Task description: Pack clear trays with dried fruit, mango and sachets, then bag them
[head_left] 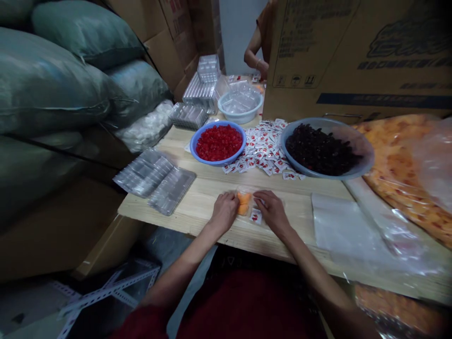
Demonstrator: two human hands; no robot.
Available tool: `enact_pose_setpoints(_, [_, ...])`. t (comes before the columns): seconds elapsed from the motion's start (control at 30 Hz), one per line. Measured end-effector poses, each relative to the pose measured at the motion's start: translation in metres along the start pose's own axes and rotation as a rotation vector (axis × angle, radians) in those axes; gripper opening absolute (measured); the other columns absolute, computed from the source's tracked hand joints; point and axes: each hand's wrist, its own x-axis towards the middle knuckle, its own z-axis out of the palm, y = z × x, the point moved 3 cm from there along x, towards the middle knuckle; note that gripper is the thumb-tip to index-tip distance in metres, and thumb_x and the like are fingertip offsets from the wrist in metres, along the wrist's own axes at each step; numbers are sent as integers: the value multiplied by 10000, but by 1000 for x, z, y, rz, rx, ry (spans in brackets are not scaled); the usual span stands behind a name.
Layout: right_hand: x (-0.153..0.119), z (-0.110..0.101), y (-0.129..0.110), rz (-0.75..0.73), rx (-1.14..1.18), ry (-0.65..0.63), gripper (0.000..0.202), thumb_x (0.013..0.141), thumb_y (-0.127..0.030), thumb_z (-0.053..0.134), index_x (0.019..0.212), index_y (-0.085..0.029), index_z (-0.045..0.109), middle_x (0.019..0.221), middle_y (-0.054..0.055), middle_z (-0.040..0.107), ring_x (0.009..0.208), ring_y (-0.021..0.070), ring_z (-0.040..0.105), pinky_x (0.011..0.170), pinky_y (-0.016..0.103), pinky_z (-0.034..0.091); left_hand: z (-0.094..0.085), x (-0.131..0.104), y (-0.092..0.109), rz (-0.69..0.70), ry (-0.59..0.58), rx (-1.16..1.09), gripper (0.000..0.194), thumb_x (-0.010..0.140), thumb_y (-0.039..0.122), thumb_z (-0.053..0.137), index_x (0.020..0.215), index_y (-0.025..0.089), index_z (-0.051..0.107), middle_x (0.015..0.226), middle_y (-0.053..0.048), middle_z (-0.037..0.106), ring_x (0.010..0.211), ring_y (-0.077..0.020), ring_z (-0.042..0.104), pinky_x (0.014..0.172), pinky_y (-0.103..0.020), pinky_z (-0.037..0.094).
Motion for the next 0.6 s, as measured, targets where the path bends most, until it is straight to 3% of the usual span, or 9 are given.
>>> enact_pose_setpoints(0.07, [-12,-14,-2,176,195,78,188,908,-371,626,972,-244,750,1023,64,735,996,242,660,957,420,508,-5,-4,15,43,97,-163,277,973,196,438,1123,159,668,1113,-127,691,1082,-242,615,956,-391,473])
enact_pose_setpoints(0.17, [-31,-23,-3,456,568,115,318,872,-544,635,1024,-285,741,1044,38,748,999,241,692,919,402,559,-2,-7,55,314,181,-310,432,1013,301,385,1424,214,483,1401,-109,581,1331,-207,493,1117,-378,385])
enact_pose_setpoints(0.23, [-38,-25,-6,538,719,34,470,883,-672,521,1111,-306,709,1130,56,732,1062,262,690,894,429,586,9,-4,73,454,119,-225,541,992,439,427,1505,275,377,1542,-87,442,1473,-240,310,1201,-465,256])
enact_pose_setpoints(0.3, [-43,-29,-11,526,744,-84,605,918,-725,349,1241,-310,649,1283,87,671,1166,279,653,935,471,574,19,2,65,366,77,-86,585,958,477,484,1503,296,376,1590,-93,365,1519,-306,174,1199,-603,142])
enact_pose_setpoints(0.4, [-50,-44,-13,467,621,-114,587,957,-660,321,1339,-304,589,1416,99,580,1245,297,603,1029,507,512,7,-1,9,61,147,12,482,946,306,510,1424,255,475,1544,-132,421,1491,-339,226,1151,-674,138])
enact_pose_setpoints(0.53, [-55,-64,-1,289,75,57,490,907,-559,533,1310,-296,626,1415,89,577,1332,328,511,1122,547,386,-46,-24,-100,-326,371,-84,308,929,272,523,1208,178,615,1237,-135,636,1199,-270,529,1053,-472,372])
enact_pose_setpoints(0.6, [-50,-60,8,119,-233,57,528,894,-570,522,1327,-284,620,1469,102,523,1424,361,378,1153,618,261,-64,-33,-148,-511,330,-171,220,862,266,605,1036,143,659,1037,-116,671,1029,-253,581,937,-395,432])
